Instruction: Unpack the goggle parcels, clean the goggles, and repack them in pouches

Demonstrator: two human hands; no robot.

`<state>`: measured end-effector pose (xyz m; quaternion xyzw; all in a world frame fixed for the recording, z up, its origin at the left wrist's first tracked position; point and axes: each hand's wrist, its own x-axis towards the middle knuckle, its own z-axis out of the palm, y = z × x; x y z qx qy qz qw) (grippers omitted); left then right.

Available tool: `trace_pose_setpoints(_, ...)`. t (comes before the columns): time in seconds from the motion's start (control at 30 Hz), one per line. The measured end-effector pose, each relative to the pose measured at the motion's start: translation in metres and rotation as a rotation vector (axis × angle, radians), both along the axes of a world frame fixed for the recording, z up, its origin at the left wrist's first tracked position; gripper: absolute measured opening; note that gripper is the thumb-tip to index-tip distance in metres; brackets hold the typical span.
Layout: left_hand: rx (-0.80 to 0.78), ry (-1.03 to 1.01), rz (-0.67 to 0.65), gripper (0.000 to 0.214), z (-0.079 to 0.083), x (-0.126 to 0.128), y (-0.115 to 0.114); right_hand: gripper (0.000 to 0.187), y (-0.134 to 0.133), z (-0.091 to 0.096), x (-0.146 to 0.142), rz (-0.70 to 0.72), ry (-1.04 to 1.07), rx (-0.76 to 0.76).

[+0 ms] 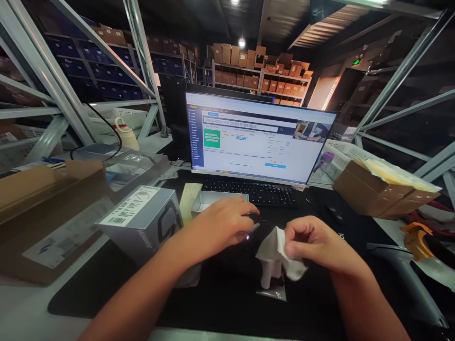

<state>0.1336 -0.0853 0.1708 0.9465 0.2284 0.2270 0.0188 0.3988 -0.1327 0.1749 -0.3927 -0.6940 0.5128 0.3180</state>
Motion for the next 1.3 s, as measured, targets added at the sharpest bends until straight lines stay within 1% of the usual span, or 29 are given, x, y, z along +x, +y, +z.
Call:
trace_pose_setpoints(0.1, -0.013, 0.014, -0.004, 0.012, 0.002, -0.003, 0.0, 0.029, -0.003, -0.003, -0.008, -0.022, 0.055, -0.01)
trace_pose_setpoints(0.17, -0.017, 0.012, -0.006, 0.012, 0.004, -0.005, 0.0, 0.03, -0.006, -0.004, -0.01, -0.036, 0.103, -0.032)
trace_pose_setpoints(0.2, -0.011, 0.014, -0.004, 0.012, 0.004, -0.005, 0.0, 0.031, -0.006, -0.003, -0.01, -0.041, 0.093, -0.024)
trace_pose_setpoints(0.27, 0.006, 0.026, -0.011, 0.013, 0.004, -0.005, 0.0, 0.028, -0.006, -0.004, -0.011, -0.044, 0.004, 0.048)
trace_pose_setpoints(0.33, 0.027, 0.038, -0.033, 0.012, 0.001, -0.001, 0.0, 0.03, -0.005, -0.006, -0.015, -0.05, -0.088, 0.139)
trace_pose_setpoints(0.4, 0.067, 0.063, -0.051, 0.011, -0.003, 0.006, 0.0, 0.036, -0.005, -0.01, -0.023, -0.116, -0.135, 0.233)
trace_pose_setpoints(0.5, 0.179, 0.117, -0.061, 0.01, -0.011, 0.019, 0.001, 0.036, -0.005, -0.019, -0.036, -0.271, -0.202, 0.396)
trace_pose_setpoints(0.53, 0.22, 0.129, -0.063, 0.011, -0.013, 0.022, 0.001, 0.036, -0.004, -0.021, -0.037, -0.3, -0.22, 0.436)
trace_pose_setpoints(0.57, 0.253, 0.135, -0.064, 0.012, -0.014, 0.024, 0.001, 0.036, -0.003, -0.021, -0.037, -0.294, -0.227, 0.445)
trace_pose_setpoints(0.63, 0.278, 0.131, -0.073, 0.014, -0.013, 0.025, 0.002, 0.037, -0.001, -0.018, -0.028, -0.184, -0.203, 0.373)
trace_pose_setpoints(0.73, 0.23, 0.094, -0.115, 0.012, -0.006, 0.019, 0.001, 0.044, 0.006, -0.005, 0.0, 0.125, -0.159, 0.187)
trace_pose_setpoints(0.8, 0.187, 0.071, -0.141, 0.012, -0.001, 0.015, 0.0, 0.048, 0.009, 0.002, 0.017, 0.276, -0.174, 0.156)
trace_pose_setpoints(0.87, 0.164, 0.062, -0.15, 0.013, 0.0, 0.014, -0.001, 0.048, 0.01, 0.006, 0.025, 0.341, -0.196, 0.148)
trace_pose_setpoints(0.9, 0.161, 0.06, -0.149, 0.015, -0.002, 0.014, -0.002, 0.047, 0.009, 0.005, 0.023, 0.325, -0.193, 0.136)
trace_pose_setpoints(0.93, 0.164, 0.06, -0.141, 0.016, -0.004, 0.016, -0.002, 0.047, 0.008, 0.004, 0.018, 0.278, -0.183, 0.128)
trace_pose_setpoints(1.0, 0.198, 0.071, -0.118, 0.016, -0.011, 0.021, -0.002, 0.045, 0.002, -0.002, 0.002, 0.111, -0.157, 0.139)
trace_pose_setpoints(1.07, 0.274, 0.08, -0.088, 0.016, -0.018, 0.026, -0.001, 0.043, -0.003, -0.009, -0.017, -0.092, -0.141, 0.198)
trace_pose_setpoints(1.1, 0.316, 0.078, -0.072, 0.017, -0.02, 0.027, 0.0, 0.041, -0.003, -0.012, -0.024, -0.174, -0.142, 0.238)
trace_pose_setpoints(1.13, 0.349, 0.074, -0.06, 0.018, -0.021, 0.027, 0.001, 0.04, -0.003, -0.013, -0.027, -0.218, -0.146, 0.27)
trace_pose_setpoints(1.17, 0.365, 0.068, -0.055, 0.018, -0.02, 0.026, 0.002, 0.041, -0.001, -0.013, -0.028, -0.209, -0.146, 0.277)
trace_pose_setpoints(1.2, 0.358, 0.059, -0.056, 0.016, -0.018, 0.025, 0.002, 0.042, 0.001, -0.012, -0.025, -0.149, -0.137, 0.258)
trace_pose_setpoints(1.3, 0.267, 0.032, -0.093, 0.01, -0.006, 0.017, 0.002, 0.048, 0.012, -0.002, -0.001, 0.181, -0.114, 0.131)
